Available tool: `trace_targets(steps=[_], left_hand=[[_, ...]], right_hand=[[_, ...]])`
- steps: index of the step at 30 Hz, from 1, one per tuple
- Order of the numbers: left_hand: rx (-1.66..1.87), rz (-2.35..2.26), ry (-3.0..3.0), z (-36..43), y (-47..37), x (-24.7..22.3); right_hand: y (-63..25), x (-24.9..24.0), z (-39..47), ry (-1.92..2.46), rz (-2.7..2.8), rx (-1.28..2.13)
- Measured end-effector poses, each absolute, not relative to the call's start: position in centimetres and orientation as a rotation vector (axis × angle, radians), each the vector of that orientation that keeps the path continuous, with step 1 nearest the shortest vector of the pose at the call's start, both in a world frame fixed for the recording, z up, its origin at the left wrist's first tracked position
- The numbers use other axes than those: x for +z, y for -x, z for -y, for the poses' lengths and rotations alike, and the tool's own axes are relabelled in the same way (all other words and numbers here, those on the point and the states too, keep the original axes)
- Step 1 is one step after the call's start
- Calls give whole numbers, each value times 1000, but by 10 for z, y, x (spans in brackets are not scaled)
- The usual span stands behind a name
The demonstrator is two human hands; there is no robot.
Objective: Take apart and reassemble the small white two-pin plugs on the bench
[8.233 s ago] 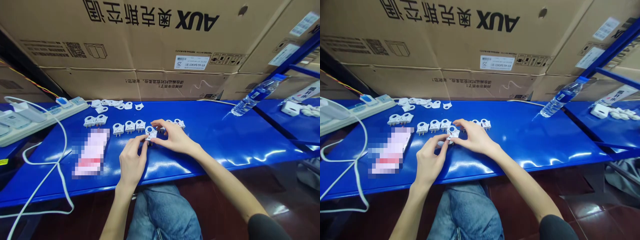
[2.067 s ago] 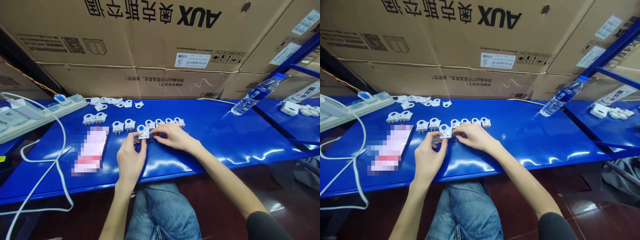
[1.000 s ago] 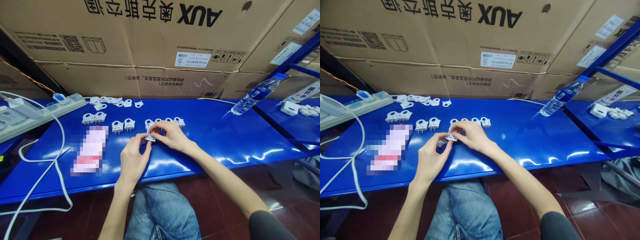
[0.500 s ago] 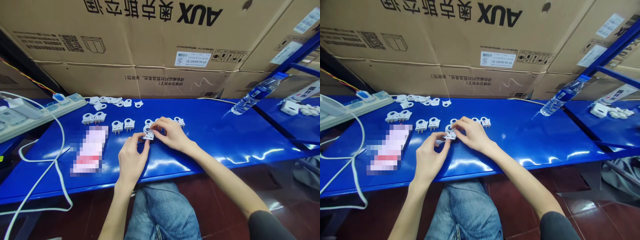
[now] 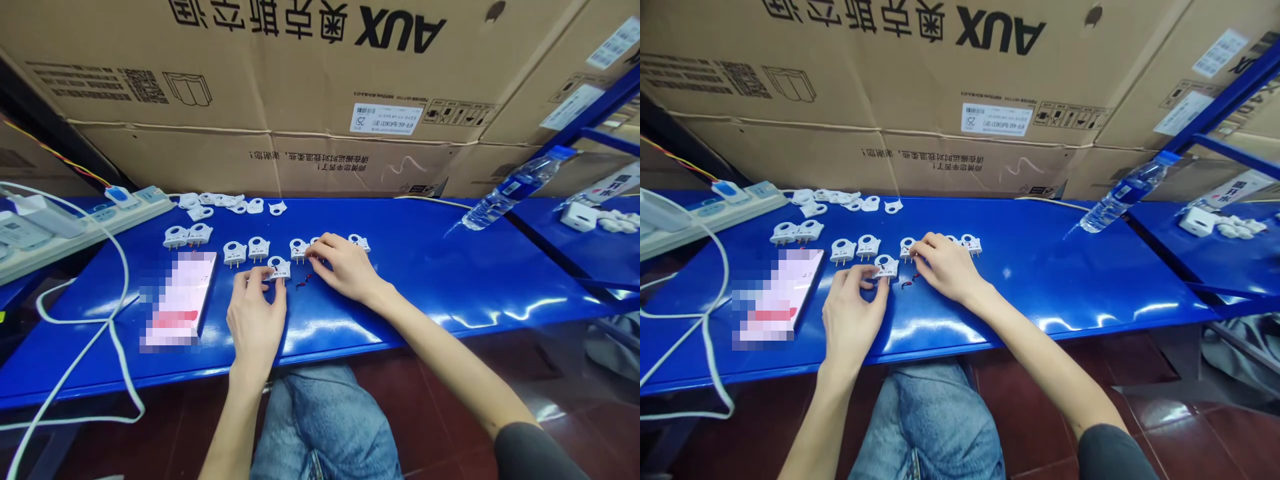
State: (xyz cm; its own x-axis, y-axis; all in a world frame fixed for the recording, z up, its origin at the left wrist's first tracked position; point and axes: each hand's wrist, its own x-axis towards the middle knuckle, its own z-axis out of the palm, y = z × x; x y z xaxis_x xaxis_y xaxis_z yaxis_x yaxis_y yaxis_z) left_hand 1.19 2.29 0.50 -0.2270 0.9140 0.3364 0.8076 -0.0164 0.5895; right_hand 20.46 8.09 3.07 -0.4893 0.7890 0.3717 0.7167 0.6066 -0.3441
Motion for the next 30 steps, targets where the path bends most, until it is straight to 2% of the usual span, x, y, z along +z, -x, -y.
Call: trace_targets(steps=[7,14,22,27,30], left_hand=[[1142,-2022,-1786,-22,-11,7],[1068,-2044,-1819,-20,-14,9],[1141,-2025,-1924,-22,-11,5],[1379,-1925,-1983,-21,-12,7],[1304,-1892,-2068,-21,-13,6]], right_hand=[[-205,32,-80,1223,2414,171],[-206,32,-81,1162,2474,97],[-208,28,-82,1101,2538,76],[-208,30,-81,1113,2550,121],[-208,31,-81,1103,2589,152]])
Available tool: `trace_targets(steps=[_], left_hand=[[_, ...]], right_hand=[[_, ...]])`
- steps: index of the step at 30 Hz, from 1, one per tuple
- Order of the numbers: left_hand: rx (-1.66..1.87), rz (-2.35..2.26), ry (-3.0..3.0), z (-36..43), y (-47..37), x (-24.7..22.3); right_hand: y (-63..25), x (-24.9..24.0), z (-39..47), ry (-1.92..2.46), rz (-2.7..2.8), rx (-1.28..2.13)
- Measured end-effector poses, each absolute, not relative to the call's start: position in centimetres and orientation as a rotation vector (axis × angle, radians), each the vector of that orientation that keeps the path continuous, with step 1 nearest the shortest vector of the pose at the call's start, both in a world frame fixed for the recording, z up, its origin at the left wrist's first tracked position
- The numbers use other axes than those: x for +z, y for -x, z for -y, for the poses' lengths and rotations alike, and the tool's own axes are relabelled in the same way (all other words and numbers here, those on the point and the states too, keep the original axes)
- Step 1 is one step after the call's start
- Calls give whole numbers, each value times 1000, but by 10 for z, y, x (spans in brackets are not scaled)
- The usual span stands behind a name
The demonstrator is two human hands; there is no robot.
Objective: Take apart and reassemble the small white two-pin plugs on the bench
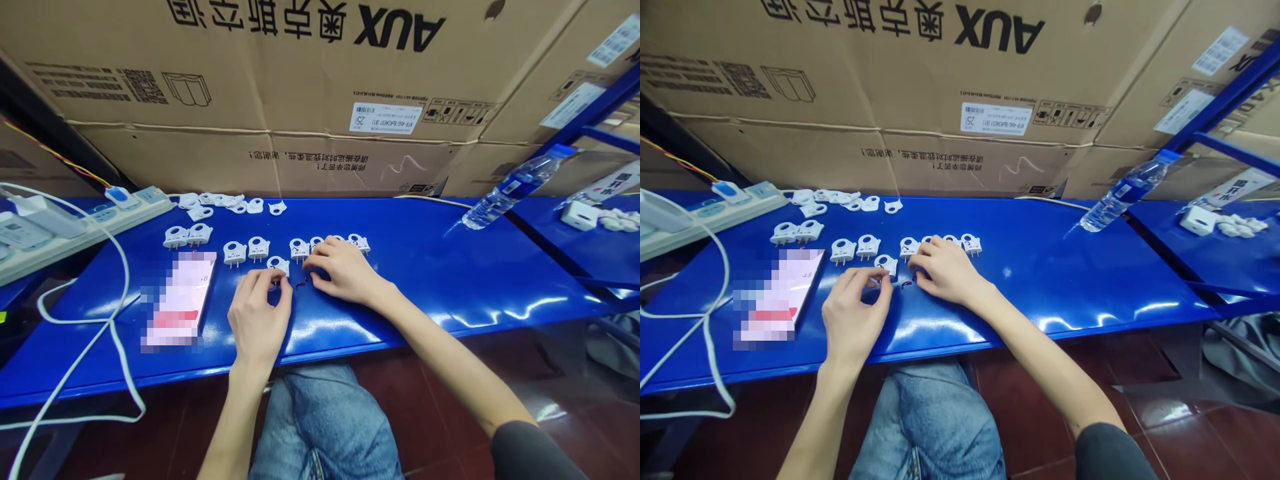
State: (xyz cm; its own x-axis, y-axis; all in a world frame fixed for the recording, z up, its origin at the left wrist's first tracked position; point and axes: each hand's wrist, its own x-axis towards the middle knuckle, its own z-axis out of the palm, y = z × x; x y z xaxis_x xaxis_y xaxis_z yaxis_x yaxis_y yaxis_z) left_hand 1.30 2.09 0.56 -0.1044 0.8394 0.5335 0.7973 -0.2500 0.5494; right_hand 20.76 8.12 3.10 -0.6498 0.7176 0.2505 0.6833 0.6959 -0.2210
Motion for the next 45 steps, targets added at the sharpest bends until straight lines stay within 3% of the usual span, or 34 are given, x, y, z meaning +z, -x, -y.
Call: trace_targets(steps=[7,45], left_hand=[[1149,-1934,-2101,-21,-12,1],[1040,-1925,-2167,-24,-12,-3]], right_hand=[[-208,30,-81,1105,2674,171],[-208,29,-81,1008,2579,185]])
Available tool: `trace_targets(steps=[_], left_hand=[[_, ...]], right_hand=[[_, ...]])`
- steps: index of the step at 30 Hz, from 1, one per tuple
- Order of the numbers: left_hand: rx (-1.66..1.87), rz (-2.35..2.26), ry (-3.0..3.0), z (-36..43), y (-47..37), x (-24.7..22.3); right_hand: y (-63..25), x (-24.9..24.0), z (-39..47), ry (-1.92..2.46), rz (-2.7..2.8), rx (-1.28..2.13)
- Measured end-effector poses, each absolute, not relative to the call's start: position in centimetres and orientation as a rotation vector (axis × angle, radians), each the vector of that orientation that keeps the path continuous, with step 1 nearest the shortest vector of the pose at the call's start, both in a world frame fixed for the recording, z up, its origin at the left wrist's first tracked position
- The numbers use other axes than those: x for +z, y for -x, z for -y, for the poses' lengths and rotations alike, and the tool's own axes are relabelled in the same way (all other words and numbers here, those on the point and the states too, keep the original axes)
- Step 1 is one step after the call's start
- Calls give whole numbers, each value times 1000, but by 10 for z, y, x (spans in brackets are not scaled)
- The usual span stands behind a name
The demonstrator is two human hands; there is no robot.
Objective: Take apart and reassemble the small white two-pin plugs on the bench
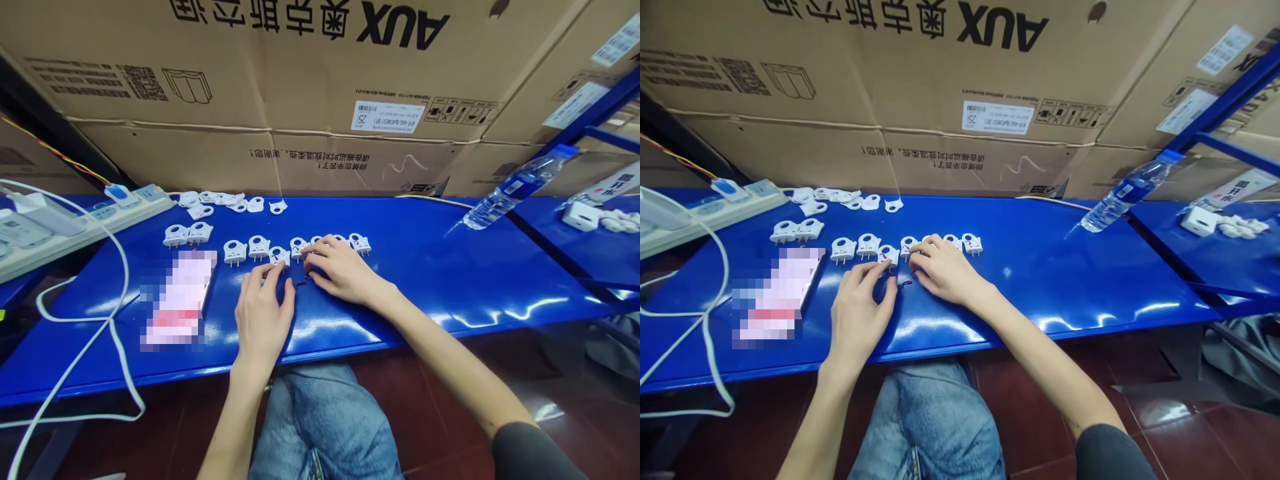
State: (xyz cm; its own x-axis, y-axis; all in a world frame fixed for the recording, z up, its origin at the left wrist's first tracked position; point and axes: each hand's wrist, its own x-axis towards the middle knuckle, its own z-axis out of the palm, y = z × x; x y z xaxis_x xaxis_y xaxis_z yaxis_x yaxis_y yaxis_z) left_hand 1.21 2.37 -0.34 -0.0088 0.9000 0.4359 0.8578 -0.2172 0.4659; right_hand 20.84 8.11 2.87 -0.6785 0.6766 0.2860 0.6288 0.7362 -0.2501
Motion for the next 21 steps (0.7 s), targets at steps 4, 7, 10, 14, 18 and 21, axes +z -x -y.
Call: trace_targets(steps=[4,7,10,14,18,21], left_hand=[[977,-1922,-2198,-24,-12,-4],[924,-1929,-2220,-24,-13,-4],[881,-1924,-2261,-25,-14,-5],[848,-1926,-2300,-25,-14,-6],[823,-1921,-2323,-27,-13,-7],[836,-1908,-2320,-27,-13,-9]], right_hand=[[-209,29,-81,1004,2581,183],[-209,30,-81,1002,2578,183],[-209,31,-81,1008,2573,197],[-209,31,-81,1008,2574,191],[-208,30,-80,1009,2574,194],[-208,30,-80,1006,2570,207]])
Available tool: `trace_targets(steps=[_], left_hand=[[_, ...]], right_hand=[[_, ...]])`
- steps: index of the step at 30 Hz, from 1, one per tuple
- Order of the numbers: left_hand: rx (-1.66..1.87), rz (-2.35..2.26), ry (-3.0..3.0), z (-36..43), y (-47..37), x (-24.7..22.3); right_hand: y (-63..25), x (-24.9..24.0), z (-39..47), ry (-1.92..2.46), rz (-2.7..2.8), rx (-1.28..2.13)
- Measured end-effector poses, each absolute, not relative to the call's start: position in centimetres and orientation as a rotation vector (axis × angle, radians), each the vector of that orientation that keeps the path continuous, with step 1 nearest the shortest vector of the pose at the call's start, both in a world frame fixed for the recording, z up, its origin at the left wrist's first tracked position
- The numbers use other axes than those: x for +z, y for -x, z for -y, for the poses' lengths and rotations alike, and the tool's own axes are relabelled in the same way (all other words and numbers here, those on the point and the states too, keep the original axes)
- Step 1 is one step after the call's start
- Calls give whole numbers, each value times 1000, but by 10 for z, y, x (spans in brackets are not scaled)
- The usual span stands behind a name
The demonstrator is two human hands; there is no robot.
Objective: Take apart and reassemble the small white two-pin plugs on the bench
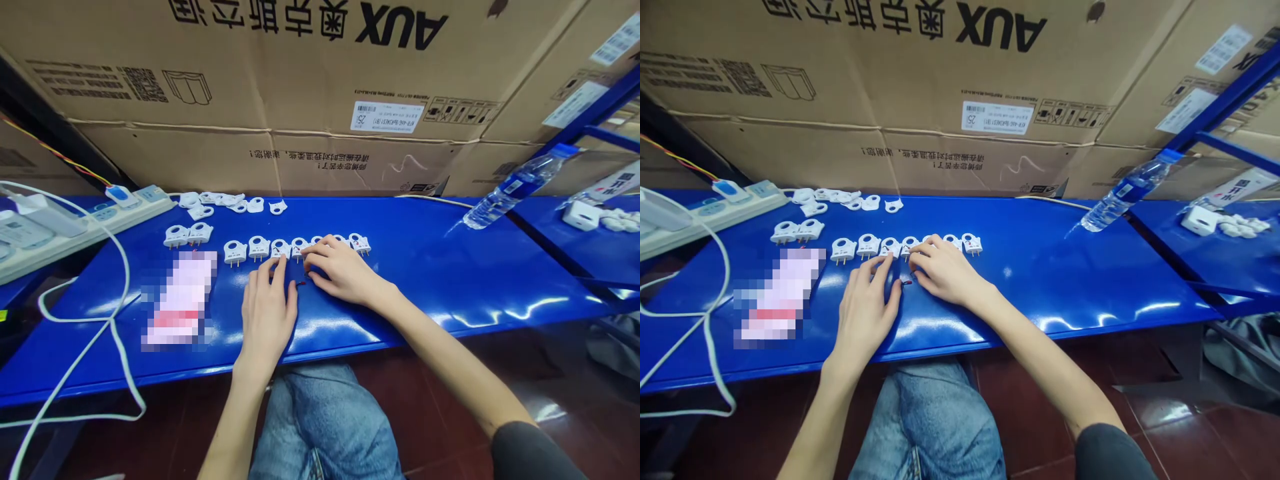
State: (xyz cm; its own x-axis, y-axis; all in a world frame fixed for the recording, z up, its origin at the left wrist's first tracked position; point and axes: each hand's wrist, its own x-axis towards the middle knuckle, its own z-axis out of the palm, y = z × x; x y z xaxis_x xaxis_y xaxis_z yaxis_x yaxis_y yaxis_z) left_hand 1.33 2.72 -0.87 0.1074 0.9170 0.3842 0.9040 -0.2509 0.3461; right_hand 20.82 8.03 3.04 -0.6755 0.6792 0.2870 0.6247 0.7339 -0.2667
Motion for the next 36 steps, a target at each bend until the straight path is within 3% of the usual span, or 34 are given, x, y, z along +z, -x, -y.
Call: trace_targets(steps=[14,19,30,36], left_hand=[[914,-1850,-2249,-26,-14,-5],[1099,-2061,-2069,-26,-10,-1],[863,-2085,-2175,-25,-9,-5],[1063,-2140,-2023,-24,-8,-1]], right_hand=[[-208,30,-81,1007,2564,202],[-209,31,-81,986,2548,206],[-206,36,-76,1027,2581,246],[-206,34,-76,1023,2555,237]])
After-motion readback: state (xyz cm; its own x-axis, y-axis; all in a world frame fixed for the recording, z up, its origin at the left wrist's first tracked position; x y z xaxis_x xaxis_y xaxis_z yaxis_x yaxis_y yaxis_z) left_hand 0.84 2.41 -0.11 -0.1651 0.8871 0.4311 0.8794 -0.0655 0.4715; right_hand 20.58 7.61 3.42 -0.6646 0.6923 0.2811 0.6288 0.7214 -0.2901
